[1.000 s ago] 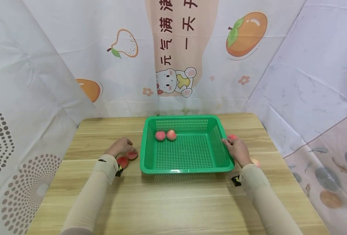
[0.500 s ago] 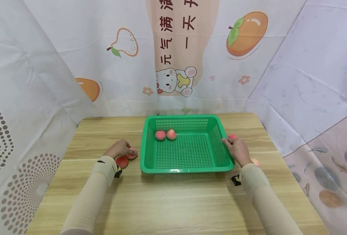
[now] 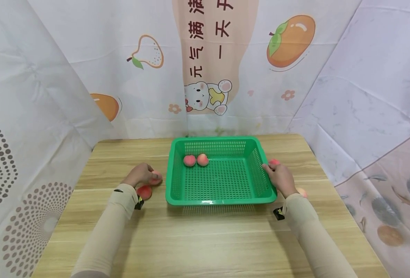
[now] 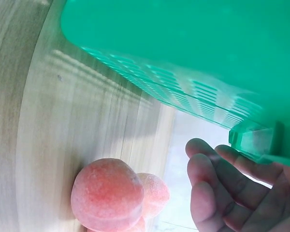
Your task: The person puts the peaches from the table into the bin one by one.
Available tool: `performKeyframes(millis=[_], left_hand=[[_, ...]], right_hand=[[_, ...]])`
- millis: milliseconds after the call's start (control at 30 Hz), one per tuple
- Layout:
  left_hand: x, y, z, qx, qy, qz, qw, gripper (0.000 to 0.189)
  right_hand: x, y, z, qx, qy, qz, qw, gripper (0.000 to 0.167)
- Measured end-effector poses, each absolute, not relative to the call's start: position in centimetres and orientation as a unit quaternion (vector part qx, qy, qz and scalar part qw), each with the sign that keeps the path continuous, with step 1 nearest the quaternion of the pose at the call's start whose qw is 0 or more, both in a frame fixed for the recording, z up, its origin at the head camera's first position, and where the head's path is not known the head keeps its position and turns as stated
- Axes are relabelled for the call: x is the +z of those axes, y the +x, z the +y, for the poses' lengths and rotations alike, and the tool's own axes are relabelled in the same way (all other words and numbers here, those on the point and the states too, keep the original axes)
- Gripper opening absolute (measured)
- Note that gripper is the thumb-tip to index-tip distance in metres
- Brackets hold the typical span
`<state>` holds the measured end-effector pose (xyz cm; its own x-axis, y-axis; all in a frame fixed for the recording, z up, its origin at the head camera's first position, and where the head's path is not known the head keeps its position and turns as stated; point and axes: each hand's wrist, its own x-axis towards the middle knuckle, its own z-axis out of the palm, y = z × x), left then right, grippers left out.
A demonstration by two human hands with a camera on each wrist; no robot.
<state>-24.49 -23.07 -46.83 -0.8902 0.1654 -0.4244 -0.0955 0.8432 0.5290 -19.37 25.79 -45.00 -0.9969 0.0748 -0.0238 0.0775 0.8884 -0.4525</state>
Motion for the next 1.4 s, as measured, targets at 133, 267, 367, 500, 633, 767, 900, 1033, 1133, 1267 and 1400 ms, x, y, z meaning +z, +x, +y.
performKeyframes(millis=[133, 267, 367, 500, 633, 767, 900, 1033, 1133, 1267, 1400], left_hand=[[-46.4, -24.8, -23.1, 0.285, 0.015, 0.933, 0.219, 0.051], [-46.0, -25.2, -23.3, 0.291, 0.014, 0.935, 0.202, 0.049], [-45.7, -25.5, -23.4, 0.289, 0.025, 0.940, 0.177, 0.048], [-45.3, -25.8, -23.6, 0.280, 0.037, 0.948, 0.143, 0.046], [-44.7, -26.2, -23.6, 0.278, 0.036, 0.952, 0.120, 0.044], [-43.9, -26.5, -23.4, 0.278, 0.038, 0.955, 0.097, 0.046], [-43.0, -27.1, -22.8, 0.288, 0.038, 0.953, 0.088, 0.048], [-42.3, -27.8, -22.1, 0.296, 0.045, 0.950, 0.083, 0.048], [-41.9, -28.2, -21.7, 0.297, 0.051, 0.951, 0.071, 0.047], [-41.3, -28.4, -20.9, 0.302, 0.054, 0.950, 0.065, 0.048], [-40.6, -28.6, -20.0, 0.312, 0.051, 0.946, 0.064, 0.049]], right_hand=[[-45.0, -19.4, 25.8, -0.233, 0.041, 0.972, 0.006, 0.048], [-45.0, -19.4, 25.8, -0.235, 0.045, 0.971, 0.008, 0.048], [-45.0, -19.4, 25.8, -0.234, 0.046, 0.971, 0.006, 0.048], [-45.0, -19.3, 25.7, -0.234, 0.046, 0.971, 0.005, 0.048], [-44.9, -19.2, 25.6, -0.237, 0.044, 0.970, 0.004, 0.049], [-44.8, -19.1, 25.6, -0.238, 0.042, 0.970, 0.007, 0.049], [-44.6, -19.1, 25.6, -0.243, 0.047, 0.969, 0.017, 0.050], [-44.6, -19.1, 25.7, -0.247, 0.048, 0.968, 0.013, 0.050], [-44.7, -19.2, 25.7, -0.244, 0.043, 0.969, 0.006, 0.049], [-45.0, -19.2, 25.7, -0.242, 0.044, 0.969, 0.006, 0.050], [-44.9, -19.2, 25.6, -0.241, 0.046, 0.969, 0.011, 0.051]])
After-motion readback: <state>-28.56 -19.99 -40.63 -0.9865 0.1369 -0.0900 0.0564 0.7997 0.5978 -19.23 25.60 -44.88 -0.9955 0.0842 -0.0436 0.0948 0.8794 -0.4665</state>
